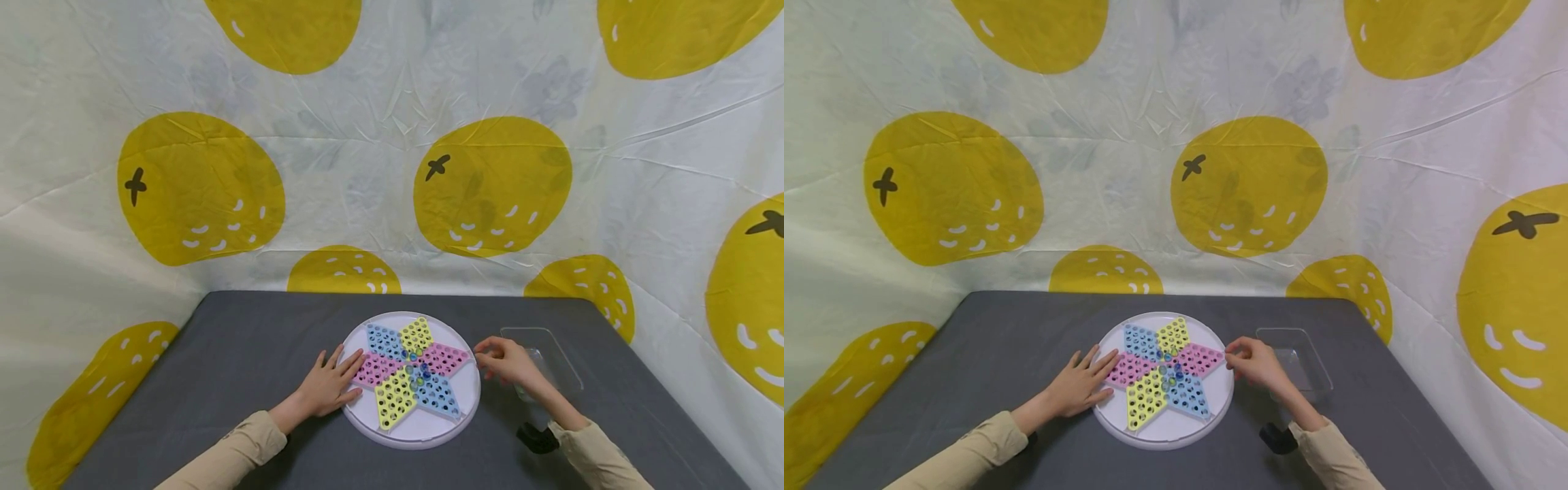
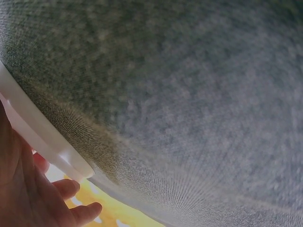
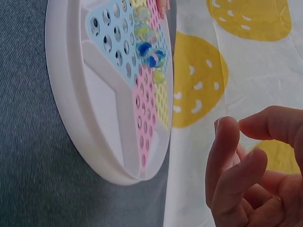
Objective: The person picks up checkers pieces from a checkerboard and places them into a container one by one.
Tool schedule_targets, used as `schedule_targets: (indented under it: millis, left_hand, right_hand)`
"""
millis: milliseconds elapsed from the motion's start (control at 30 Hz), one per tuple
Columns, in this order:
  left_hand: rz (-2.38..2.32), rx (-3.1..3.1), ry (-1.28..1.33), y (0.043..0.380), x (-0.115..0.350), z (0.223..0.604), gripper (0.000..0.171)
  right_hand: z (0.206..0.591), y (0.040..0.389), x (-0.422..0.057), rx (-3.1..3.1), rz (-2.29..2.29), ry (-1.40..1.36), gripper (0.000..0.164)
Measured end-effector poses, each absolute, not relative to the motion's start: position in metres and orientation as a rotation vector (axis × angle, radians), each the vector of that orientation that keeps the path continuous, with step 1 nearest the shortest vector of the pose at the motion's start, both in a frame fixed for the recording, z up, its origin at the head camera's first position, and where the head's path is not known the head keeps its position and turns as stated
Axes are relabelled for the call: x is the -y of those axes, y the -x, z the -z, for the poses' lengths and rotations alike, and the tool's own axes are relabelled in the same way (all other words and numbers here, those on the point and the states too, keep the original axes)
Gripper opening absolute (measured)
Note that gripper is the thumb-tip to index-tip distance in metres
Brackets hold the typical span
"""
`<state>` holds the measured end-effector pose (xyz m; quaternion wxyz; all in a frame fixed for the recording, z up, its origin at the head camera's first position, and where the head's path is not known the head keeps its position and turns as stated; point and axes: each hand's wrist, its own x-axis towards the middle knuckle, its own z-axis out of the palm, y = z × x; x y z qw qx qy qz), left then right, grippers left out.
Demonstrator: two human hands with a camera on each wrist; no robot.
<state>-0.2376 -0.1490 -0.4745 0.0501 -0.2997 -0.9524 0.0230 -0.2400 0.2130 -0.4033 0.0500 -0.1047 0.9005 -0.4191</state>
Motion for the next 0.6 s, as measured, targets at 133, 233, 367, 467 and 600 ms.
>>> schedule_targets:
  millis: [133,233,367,467,600]
  left_hand:
    - [-0.069,2.898,0.910,0.238,0.149,0.475,0.062]
    - [-0.076,2.892,0.910,0.238,0.149,0.475,0.061]
    - [-0.071,2.883,0.913,0.237,0.149,0.475,0.061]
    - [-0.062,2.879,0.913,0.237,0.149,0.475,0.061]
    - [-0.061,2.885,0.912,0.237,0.149,0.476,0.061]
  right_hand:
    - [0.404,0.241,-0.208,-2.709,1.294,0.338,0.027]
    - [0.407,0.241,-0.205,-2.682,1.299,0.342,0.026]
    - [0.410,0.243,-0.202,-2.669,1.297,0.341,0.027]
    - [0.413,0.245,-0.199,-2.673,1.292,0.335,0.026]
    - [0.417,0.247,-0.195,-2.673,1.282,0.329,0.023]
